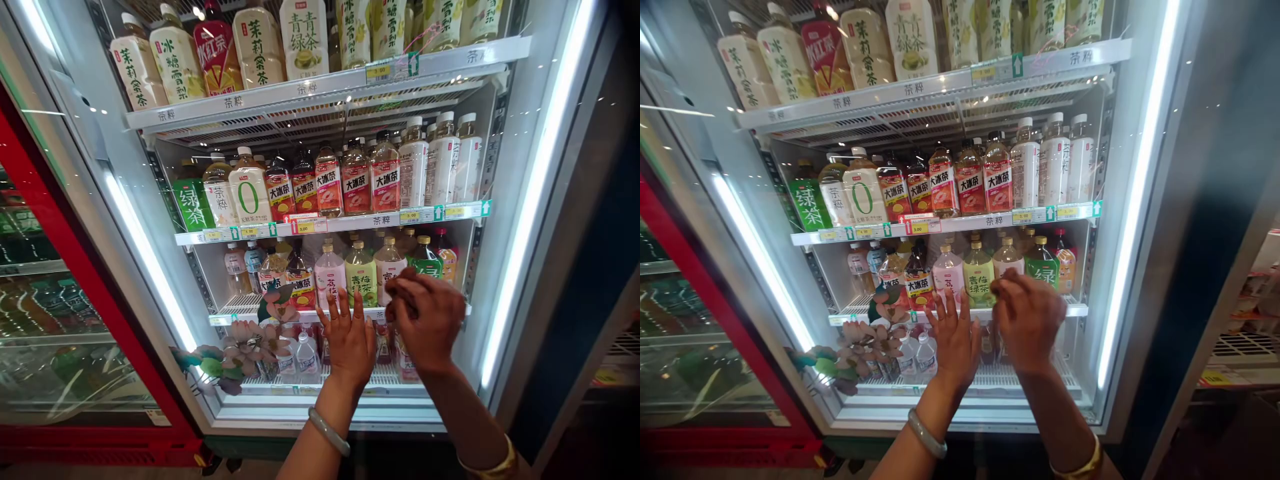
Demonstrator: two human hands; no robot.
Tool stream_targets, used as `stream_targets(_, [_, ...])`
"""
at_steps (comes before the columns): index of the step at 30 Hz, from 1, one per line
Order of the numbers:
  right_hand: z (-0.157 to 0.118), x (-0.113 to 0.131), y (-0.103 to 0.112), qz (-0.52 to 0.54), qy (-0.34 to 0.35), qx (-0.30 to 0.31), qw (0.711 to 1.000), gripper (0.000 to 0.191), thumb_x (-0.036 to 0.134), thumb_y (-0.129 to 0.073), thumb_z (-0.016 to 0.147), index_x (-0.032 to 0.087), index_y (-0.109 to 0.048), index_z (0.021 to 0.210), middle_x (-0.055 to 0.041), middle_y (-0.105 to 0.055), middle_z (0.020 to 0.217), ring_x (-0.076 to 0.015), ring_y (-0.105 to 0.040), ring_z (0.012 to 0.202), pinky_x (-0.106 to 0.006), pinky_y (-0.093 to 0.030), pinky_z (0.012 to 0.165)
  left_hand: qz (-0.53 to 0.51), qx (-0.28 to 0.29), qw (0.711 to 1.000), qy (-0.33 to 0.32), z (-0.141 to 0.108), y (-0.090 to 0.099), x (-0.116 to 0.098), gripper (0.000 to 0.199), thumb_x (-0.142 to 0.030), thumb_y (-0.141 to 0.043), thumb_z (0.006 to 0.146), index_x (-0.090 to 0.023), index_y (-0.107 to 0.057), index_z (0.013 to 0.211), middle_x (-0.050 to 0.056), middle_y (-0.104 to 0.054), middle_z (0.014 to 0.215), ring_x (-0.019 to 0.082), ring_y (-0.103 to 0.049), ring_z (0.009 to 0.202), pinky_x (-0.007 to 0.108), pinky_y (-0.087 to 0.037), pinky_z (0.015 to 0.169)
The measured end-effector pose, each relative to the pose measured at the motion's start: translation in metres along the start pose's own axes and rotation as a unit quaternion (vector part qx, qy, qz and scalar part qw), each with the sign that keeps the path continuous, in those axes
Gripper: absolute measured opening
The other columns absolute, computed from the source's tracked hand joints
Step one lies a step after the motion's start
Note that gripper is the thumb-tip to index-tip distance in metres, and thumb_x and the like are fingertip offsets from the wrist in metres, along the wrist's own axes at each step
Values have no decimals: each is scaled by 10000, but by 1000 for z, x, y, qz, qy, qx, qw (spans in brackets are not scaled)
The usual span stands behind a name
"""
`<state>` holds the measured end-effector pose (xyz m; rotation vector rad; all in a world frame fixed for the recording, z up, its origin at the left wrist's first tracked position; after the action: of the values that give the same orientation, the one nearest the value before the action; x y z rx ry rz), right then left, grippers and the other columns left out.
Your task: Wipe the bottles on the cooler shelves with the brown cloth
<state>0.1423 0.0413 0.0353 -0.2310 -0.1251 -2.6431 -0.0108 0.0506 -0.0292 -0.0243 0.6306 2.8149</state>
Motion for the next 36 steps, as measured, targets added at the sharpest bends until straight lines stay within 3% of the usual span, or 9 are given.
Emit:
stream_targets(3, [-10, 32, -10, 31, 85, 50, 995, 234, 219, -704, 884, 297, -711, 1105, -40, -732, 1141, -271, -601, 1111, -471, -411, 1006, -6, 5, 1000, 10, 1, -3, -3, 851, -156, -516, 981, -231, -10, 1662, 121, 14, 1720, 312, 56, 1605, 666, 22, 1270])
stream_targets(5, [-10, 32, -10, 46, 97, 56, 993, 247, 218, -705, 883, 301, -712, 1116, -39, -730, 1147, -265, -601, 1113, -465, -411, 1009, -11, 12, 1000, 16, 3, -4, -5, 843, -144, -494, 985, -224, 6, 1659, 145, 7, 1714, 310, 27, 1604, 668, 17, 1267])
stream_targets(12, [12, -34, 9, 15, -46, -31, 998, 255, 251, -696, 888, 250, -692, 1143, -112, -666, 1188, -301, -613, 1146, -488, -441, 993, -15, 17, 1000, 18, 8, -1, -8, 825, -187, -508, 989, -223, -33, 1664, 153, -87, 1724, 300, -3, 1611, 653, 25, 1271])
stream_targets(15, [8, -19, 6, 6, -40, -15, 999, 230, 233, -701, 879, 252, -697, 1108, -98, -679, 1176, -300, -610, 1142, -488, -443, 997, -16, 5, 1000, 4, 8, -1, -9, 812, -178, -498, 990, -222, -48, 1664, 144, -161, 1717, 266, -68, 1615, 603, 60, 1285])
stream_targets(19, [-1, 17, -5, 29, 50, 35, 998, 235, 212, -732, 866, 291, -708, 1087, -36, -719, 1144, -268, -610, 1111, -470, -434, 1006, -26, -4, 1000, -10, 10, 0, -14, 807, -167, -505, 980, -220, -84, 1665, 129, -240, 1702, 254, -113, 1613, 559, 82, 1294])
stream_targets(22, [2, 9, -2, 49, 73, 42, 995, 240, 208, -732, 871, 286, -709, 1097, -36, -713, 1155, -257, -612, 1118, -460, -437, 1008, -28, 4, 1000, -6, 11, 0, -15, 811, -171, -512, 976, -217, -90, 1666, 126, -212, 1711, 260, -84, 1614, 555, 75, 1297])
stream_targets(27, [18, -55, 20, 65, -89, -70, 992, 251, 226, -706, 871, 242, -718, 1122, -91, -643, 1212, -272, -596, 1150, -451, -462, 983, -34, 10, 999, -14, 11, 2, -12, 824, -172, -517, 973, -232, -76, 1666, 112, -217, 1710, 250, -91, 1614, 544, 73, 1301])
stream_targets(29, [16, -64, 23, 64, -141, -91, 984, 254, 241, -697, 873, 223, -719, 1125, -113, -629, 1220, -292, -580, 1169, -470, -462, 985, -35, 16, 999, -15, 10, 3, -11, 827, -170, -512, 977, -240, -59, 1665, 107, -231, 1707, 246, -113, 1611, 546, 67, 1302])
stream_targets(36, [-2, 5, -2, 36, 18, 55, 998, 261, 187, -700, 851, 287, -709, 1093, -61, -693, 1180, -290, -592, 1153, -494, -418, 1044, -23, 33, 999, -3, 14, 3, -11, 817, -167, -485, 1003, -259, -5, 1658, 117, -219, 1700, 278, -164, 1599, 607, 25, 1295])
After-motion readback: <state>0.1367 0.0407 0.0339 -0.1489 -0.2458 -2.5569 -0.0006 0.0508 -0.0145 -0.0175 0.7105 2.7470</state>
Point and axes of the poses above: each hand's wrist, its own z-axis towards the middle knuckle, its own y-axis out of the back of the hand, x = y × z, the point moved 6 cm from there along z, towards the middle knuckle
